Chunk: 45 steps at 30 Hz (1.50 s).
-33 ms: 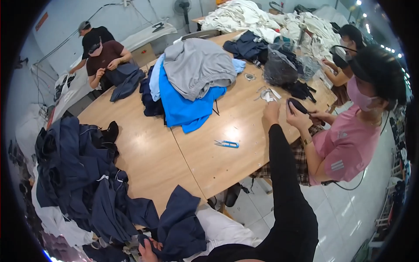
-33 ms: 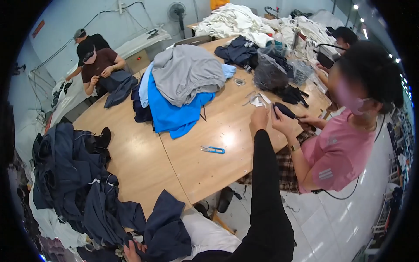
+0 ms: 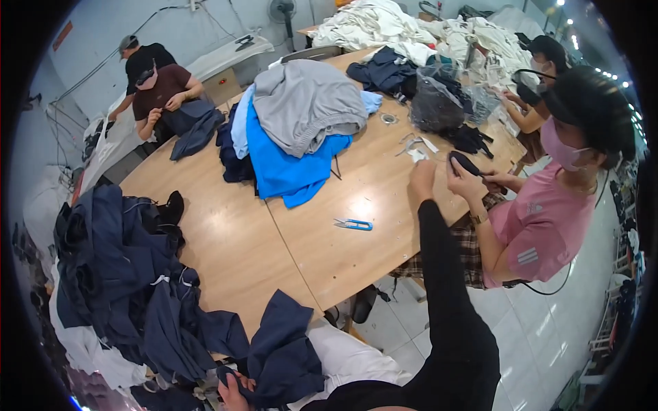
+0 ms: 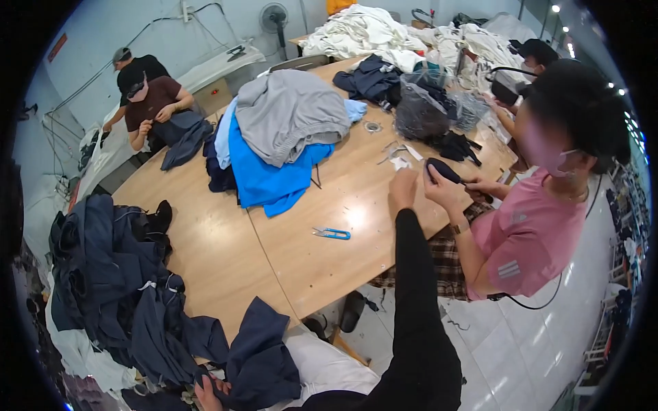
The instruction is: The recorder inspects pairs of pants for loose threads and uses small snips to trim them at a work table in a garment factory.
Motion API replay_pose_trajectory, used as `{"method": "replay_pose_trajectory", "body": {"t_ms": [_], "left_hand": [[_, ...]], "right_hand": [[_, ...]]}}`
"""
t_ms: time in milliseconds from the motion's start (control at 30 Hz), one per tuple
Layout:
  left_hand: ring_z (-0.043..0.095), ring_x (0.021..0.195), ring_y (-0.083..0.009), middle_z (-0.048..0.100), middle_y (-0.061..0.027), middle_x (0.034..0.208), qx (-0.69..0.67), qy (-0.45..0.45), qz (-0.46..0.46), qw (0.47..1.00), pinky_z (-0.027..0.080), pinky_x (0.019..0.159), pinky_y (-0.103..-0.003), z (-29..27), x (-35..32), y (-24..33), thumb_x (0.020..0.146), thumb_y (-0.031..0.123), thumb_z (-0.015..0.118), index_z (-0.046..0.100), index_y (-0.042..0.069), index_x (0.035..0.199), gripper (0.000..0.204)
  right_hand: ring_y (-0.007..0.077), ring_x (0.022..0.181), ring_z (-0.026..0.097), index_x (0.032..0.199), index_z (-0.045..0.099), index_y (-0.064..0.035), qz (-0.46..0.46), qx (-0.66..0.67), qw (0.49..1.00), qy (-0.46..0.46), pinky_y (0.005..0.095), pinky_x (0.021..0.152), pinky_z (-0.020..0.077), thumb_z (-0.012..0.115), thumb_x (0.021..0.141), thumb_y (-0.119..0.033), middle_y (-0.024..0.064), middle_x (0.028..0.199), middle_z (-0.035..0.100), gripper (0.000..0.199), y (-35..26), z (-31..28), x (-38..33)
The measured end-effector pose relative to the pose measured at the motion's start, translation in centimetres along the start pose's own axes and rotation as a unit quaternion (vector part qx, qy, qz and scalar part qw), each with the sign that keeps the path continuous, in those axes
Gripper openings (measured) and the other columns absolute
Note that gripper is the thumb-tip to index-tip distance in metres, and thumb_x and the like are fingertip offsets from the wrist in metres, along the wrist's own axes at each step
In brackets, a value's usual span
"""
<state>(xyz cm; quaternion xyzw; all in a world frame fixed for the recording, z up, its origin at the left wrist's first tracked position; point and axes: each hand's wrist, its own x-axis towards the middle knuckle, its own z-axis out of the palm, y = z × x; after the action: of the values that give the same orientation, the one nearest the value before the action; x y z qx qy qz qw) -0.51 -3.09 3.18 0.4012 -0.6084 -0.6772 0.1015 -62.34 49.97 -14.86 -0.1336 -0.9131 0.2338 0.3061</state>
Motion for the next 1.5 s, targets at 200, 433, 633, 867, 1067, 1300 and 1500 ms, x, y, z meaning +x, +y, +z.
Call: {"method": "replay_pose_trajectory", "body": {"t_ms": [200,433,633,867,1067,1300,1500], "left_hand": [[0.050,0.078,-0.0198,0.056,-0.0015,0.088,-0.027,0.017,-0.030,0.999,0.045,0.076,-0.041,4.1,-1.0,2.3,0.111,0.034,0.065,0.058,0.009,0.111,0.026],[0.051,0.085,-0.0236,0.061,-0.0087,0.108,-0.069,-0.008,0.008,0.998,0.049,0.077,-0.044,3.9,-0.1,0.9,0.111,0.030,0.065,0.039,0.012,0.156,0.055],[0.042,0.078,-0.0204,0.046,-0.0047,0.089,-0.002,-0.214,0.103,0.971,0.042,0.078,-0.042,3.4,0.7,0.1,0.115,0.038,0.055,0.053,0.006,0.115,0.032],[0.043,0.059,-0.0099,0.046,0.0017,0.073,-0.160,-0.267,0.061,0.948,0.040,0.055,-0.030,7.4,-0.9,-0.8,0.115,0.037,0.055,0.055,0.008,0.105,0.031],[0.041,0.050,-0.0142,0.040,-0.0007,0.062,-0.105,-0.378,0.031,0.919,0.036,0.049,-0.030,9.5,-3.9,-2.6,0.111,0.066,0.041,0.056,0.006,0.107,0.061],[0.032,0.040,-0.0190,0.037,-0.0043,0.055,-0.229,-0.470,-0.103,0.846,0.032,0.043,-0.033,9.5,-2.3,-3.9,0.114,0.066,0.025,0.051,0.013,0.136,0.062],[0.040,0.038,-0.0180,0.048,-0.0067,0.057,-0.250,-0.562,-0.134,0.777,0.035,0.043,-0.032,8.4,1.6,-7.2,0.113,0.063,0.033,0.054,0.009,0.142,0.064]], "right_hand": [[0.0416,0.086,0.065,0.100,0.074,0.0025,0.005,0.073,0.997,0.031,0.0518,0.075,0.0517,0.055,0.097,-0.001,0.0264,0.090,0.067,0.020,-4.5,-5.7,-10.7],[0.0297,0.097,0.072,0.098,0.073,-0.0009,-0.069,0.016,0.976,-0.205,0.0369,0.083,0.0562,0.067,0.093,-0.001,0.0151,0.106,0.071,0.007,-11.1,-15.1,-12.8],[0.0233,0.090,0.072,0.095,0.073,-0.0008,-0.012,0.420,0.859,-0.292,0.0361,0.080,0.0561,0.075,0.094,-0.011,0.0123,0.100,0.078,0.011,-12.2,-30.8,-16.0],[0.0351,0.072,0.075,0.092,0.070,0.0014,-0.127,0.132,0.971,-0.152,0.0445,0.068,0.0587,0.071,0.086,-0.005,0.0205,0.079,0.073,0.009,-16.2,-34.0,-29.4],[0.0110,0.070,0.067,0.109,0.064,0.0008,0.122,0.471,0.785,-0.383,0.0318,0.063,0.0568,0.066,0.103,-0.002,0.0019,0.083,0.066,0.007,-23.1,-36.2,-32.3],[0.0227,0.092,0.068,0.096,0.076,-0.0020,-0.162,0.479,0.768,-0.393,0.0334,0.071,0.0555,0.080,0.090,-0.007,0.0118,0.112,0.065,0.009,-29.8,-36.7,-37.9],[0.0217,0.097,0.061,0.101,0.082,-0.0076,-0.239,0.493,0.753,-0.365,0.0350,0.086,0.0514,0.078,0.087,0.004,0.0161,0.145,0.049,0.019,-28.2,-35.0,-39.7]]}}
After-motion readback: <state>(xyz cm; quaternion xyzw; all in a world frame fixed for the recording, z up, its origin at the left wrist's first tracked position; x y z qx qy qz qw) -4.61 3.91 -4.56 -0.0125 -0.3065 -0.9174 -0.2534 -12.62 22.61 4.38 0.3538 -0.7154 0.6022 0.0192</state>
